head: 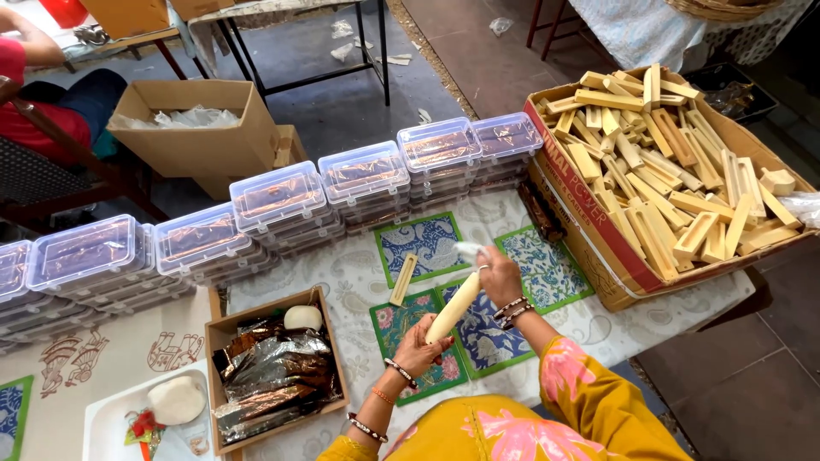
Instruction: Cleaning and wrapping small wooden blocks into decorative foil paper.
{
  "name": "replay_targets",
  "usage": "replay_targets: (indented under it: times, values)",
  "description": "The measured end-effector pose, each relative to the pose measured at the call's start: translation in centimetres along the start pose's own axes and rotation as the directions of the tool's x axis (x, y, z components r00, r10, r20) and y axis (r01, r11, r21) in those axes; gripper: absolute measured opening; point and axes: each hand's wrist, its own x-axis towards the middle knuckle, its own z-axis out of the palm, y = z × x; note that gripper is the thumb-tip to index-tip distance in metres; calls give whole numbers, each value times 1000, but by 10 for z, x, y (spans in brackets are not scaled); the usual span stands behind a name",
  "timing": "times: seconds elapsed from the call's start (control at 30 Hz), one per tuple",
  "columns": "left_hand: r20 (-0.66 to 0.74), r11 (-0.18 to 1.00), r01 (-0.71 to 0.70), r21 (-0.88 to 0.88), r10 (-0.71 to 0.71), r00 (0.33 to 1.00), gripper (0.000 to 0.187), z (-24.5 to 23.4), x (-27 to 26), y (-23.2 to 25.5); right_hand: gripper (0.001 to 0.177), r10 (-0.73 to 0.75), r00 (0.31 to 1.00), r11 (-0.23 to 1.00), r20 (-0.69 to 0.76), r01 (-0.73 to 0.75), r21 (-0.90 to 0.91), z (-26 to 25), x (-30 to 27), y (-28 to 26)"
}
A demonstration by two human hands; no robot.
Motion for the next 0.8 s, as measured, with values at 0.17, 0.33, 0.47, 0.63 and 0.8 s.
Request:
replay_targets:
  times: [0.17,0.33,0.47,0.63,0.8]
  values:
    - [-56,973,-53,-223,41,998,23,-10,19,-36,15,8,990,997,-143,4,81,8,-21,-27]
    - [-144,998,-16,67,25,989,29,-7,40,-59,34,-468,876,853,-116,482,199,-3,-66,-96]
    - [-151,919,-124,374,192,970,23,-5,32,-35,12,-522,850,849,72,526,-49,9,-55,-77]
    - [-53,987,-38,155,47,997,25,-9,-7,9,22,-408,912,898,-51,391,-201,13,-25,-32]
    - [-100,995,-35,89,44,994,24,-12,-3,-5,32,337,933,917,129,-356,182,18,-18,-10]
